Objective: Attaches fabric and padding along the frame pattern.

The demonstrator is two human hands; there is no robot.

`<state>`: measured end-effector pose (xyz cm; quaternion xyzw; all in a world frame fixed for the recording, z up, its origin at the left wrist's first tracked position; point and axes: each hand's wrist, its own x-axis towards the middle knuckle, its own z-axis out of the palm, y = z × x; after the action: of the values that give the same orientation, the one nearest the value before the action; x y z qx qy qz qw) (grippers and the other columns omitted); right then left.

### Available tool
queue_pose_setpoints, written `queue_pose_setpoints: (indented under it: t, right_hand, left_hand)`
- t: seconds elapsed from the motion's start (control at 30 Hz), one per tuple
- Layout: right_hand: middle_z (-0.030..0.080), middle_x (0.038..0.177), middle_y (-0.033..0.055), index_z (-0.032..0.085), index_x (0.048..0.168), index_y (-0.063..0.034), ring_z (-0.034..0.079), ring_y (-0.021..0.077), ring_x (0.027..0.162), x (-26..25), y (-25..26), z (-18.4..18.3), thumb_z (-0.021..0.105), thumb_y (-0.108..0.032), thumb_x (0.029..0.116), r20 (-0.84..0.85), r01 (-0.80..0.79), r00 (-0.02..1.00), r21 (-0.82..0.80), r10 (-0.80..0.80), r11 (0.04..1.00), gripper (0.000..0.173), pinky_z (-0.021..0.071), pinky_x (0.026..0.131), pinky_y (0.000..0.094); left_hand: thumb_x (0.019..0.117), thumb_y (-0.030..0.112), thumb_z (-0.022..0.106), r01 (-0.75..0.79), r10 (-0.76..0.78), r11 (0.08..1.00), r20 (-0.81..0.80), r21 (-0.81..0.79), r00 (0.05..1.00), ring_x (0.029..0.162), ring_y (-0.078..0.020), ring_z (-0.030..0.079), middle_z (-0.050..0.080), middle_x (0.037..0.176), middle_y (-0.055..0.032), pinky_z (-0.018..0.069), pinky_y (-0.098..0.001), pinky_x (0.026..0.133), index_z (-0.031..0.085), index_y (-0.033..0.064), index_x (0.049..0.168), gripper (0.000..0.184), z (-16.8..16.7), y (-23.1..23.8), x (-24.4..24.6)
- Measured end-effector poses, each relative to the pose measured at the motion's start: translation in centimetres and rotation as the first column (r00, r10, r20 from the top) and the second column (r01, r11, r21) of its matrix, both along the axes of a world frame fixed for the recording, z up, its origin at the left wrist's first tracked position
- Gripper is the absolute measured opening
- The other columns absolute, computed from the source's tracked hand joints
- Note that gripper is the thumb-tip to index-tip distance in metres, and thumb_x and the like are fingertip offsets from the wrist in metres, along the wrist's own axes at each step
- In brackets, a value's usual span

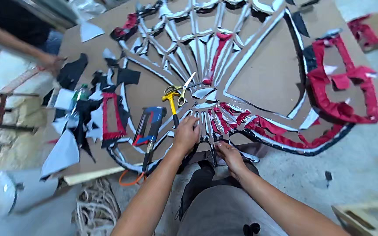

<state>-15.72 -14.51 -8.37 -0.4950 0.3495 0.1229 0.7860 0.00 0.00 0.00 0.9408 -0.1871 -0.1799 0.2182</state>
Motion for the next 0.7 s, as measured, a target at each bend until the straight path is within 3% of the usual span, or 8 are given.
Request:
queue_pose_setpoints:
  t: [0.17,0.23,0.3,0.37,0.47,0.57,0.63,0.7]
  right_hand:
    - [0.072,0.105,0.0135,0.066,0.116,0.0020,0.070,0.0193,0.093,2.6,3.7,-0.2,0.060,-0.027,0.1058,-0.180,0.393,0.903,-0.027,-0.391,0.919,0.031,0.0587,0.086,0.0372]
    - [0.070,0.092,0.0093,0.069,0.105,-0.0011,0.067,0.0162,0.080,2.9,4.4,-0.5,0.063,-0.029,0.1036,-0.195,0.429,0.877,-0.091,-0.439,0.899,0.028,0.0572,0.077,0.0357]
    - [0.062,0.075,0.0048,0.070,0.090,-0.0066,0.056,0.0151,0.066,3.2,5.2,-0.5,0.067,-0.033,0.1003,-0.198,0.430,0.864,-0.191,-0.464,0.882,0.029,0.0471,0.062,0.0368]
    - [0.067,0.087,0.0064,0.073,0.098,-0.0080,0.060,0.0177,0.078,3.4,5.5,0.1,0.068,-0.032,0.0999,-0.223,0.455,0.845,-0.178,-0.486,0.873,0.025,0.0503,0.070,0.0422]
    - [0.066,0.089,0.0044,0.069,0.094,-0.0066,0.061,0.0142,0.082,3.7,5.2,0.2,0.068,-0.023,0.0999,-0.225,0.578,0.788,-0.050,-0.573,0.814,0.018,0.0514,0.076,0.0355]
    - [0.069,0.102,0.0098,0.066,0.106,0.0000,0.068,0.0169,0.093,4.0,4.5,-0.9,0.071,-0.015,0.0977,-0.258,0.681,0.720,0.081,-0.645,0.728,0.018,0.0578,0.088,0.0345]
    - [0.067,0.091,0.0075,0.067,0.096,-0.0009,0.063,0.0150,0.084,4.7,4.5,-1.3,0.076,-0.022,0.0946,-0.271,0.654,0.733,0.028,-0.624,0.756,0.023,0.0548,0.080,0.0334]
    - [0.055,0.069,0.0015,0.062,0.078,-0.0058,0.049,0.0109,0.061,5.3,4.5,-1.7,0.077,-0.033,0.0930,-0.277,0.582,0.771,-0.060,-0.573,0.811,0.034,0.0429,0.059,0.0304]
  left_hand:
    - [0.1046,0.016,0.052,0.259,-0.251,0.960,-0.086,0.105,0.964,0.129,-0.0337,0.060,0.060,0.141,-0.0158,0.0485,-0.0568,0.108,0.064,0.0079,0.136,0.035,-3.6,-4.3,7.7]
    - [0.1035,0.014,0.052,0.341,-0.329,0.932,-0.114,0.118,0.937,0.129,-0.0332,0.060,0.062,0.140,-0.0154,0.0482,-0.0579,0.108,0.066,0.0078,0.134,0.034,-5.4,-5.6,8.7]
    - [0.1032,0.015,0.051,0.369,-0.355,0.922,-0.122,0.121,0.927,0.127,-0.0321,0.061,0.065,0.134,-0.0144,0.0488,-0.0572,0.107,0.069,0.0098,0.133,0.035,-6.8,-6.3,8.9]
    - [0.1037,0.016,0.050,0.333,-0.316,0.936,-0.139,0.118,0.939,0.126,-0.0327,0.061,0.066,0.133,-0.0151,0.0482,-0.0572,0.107,0.070,0.0110,0.132,0.035,-7.4,-6.6,8.8]
    - [0.1049,0.019,0.050,0.244,-0.218,0.964,-0.221,0.101,0.951,0.128,-0.0322,0.060,0.066,0.134,-0.0150,0.0453,-0.0571,0.111,0.070,0.0093,0.130,0.033,-6.7,-6.8,9.1]
    - [0.1047,0.022,0.053,0.243,-0.190,0.957,-0.291,0.160,0.938,0.122,-0.0331,0.064,0.070,0.126,-0.0150,0.0476,-0.0597,0.106,0.070,0.0102,0.128,0.032,-5.4,-7.7,9.9]
    - [0.1032,0.028,0.057,0.283,-0.214,0.939,-0.310,0.195,0.926,0.114,-0.0349,0.067,0.073,0.116,-0.0154,0.0498,-0.0621,0.100,0.073,0.0110,0.121,0.030,-5.1,-8.2,10.7]
    - [0.1020,0.033,0.060,0.342,-0.257,0.912,-0.336,0.227,0.906,0.114,-0.0353,0.067,0.074,0.114,-0.0149,0.0490,-0.0638,0.100,0.076,0.0124,0.116,0.030,-5.0,-8.6,11.9]
